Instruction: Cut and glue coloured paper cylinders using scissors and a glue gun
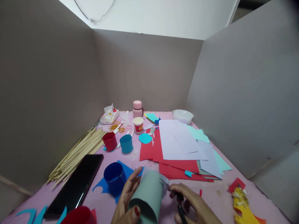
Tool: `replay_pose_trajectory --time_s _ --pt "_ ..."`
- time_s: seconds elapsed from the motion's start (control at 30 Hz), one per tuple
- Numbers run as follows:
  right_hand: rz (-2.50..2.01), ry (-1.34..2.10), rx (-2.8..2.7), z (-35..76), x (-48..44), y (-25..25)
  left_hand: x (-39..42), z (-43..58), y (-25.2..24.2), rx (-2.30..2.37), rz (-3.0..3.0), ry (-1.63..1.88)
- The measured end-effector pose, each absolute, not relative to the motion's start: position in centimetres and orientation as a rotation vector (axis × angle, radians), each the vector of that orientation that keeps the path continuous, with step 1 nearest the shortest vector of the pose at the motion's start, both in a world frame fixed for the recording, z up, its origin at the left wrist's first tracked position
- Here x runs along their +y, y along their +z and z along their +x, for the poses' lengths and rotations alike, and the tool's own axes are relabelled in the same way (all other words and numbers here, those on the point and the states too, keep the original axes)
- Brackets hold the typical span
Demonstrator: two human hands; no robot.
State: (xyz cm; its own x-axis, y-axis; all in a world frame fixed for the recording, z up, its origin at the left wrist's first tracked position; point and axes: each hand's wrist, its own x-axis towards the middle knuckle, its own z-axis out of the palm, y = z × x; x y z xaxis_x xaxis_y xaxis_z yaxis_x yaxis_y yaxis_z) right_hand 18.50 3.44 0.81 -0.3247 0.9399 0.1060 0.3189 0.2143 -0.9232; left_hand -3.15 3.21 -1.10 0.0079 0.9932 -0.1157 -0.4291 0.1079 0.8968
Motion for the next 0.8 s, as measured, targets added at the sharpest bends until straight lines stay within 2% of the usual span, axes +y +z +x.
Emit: replay_pose_trajectory --time_s 0.13,0.37,0.63,0.8 --pt "-1.189 1.125 -1.769 18.6 3.6 0.4 3.2 -3.3 -1.4 0.983 0.812 1.342" --pt "-1.099 1.46 -1.433 19.5 4.6 -0.1 3.7 -3.2 -1.2 1.025 0.811 1.407" --pt "-0.983 1.381 -0.856 17.9 6.6 -3.1 3.6 0.0 -0.7 0.994 0.671 1.403" --pt "-0.971 1.352 -0.678 17.0 7.2 -4.7 6.1 2.6 1.5 0.99 0.554 1.429"
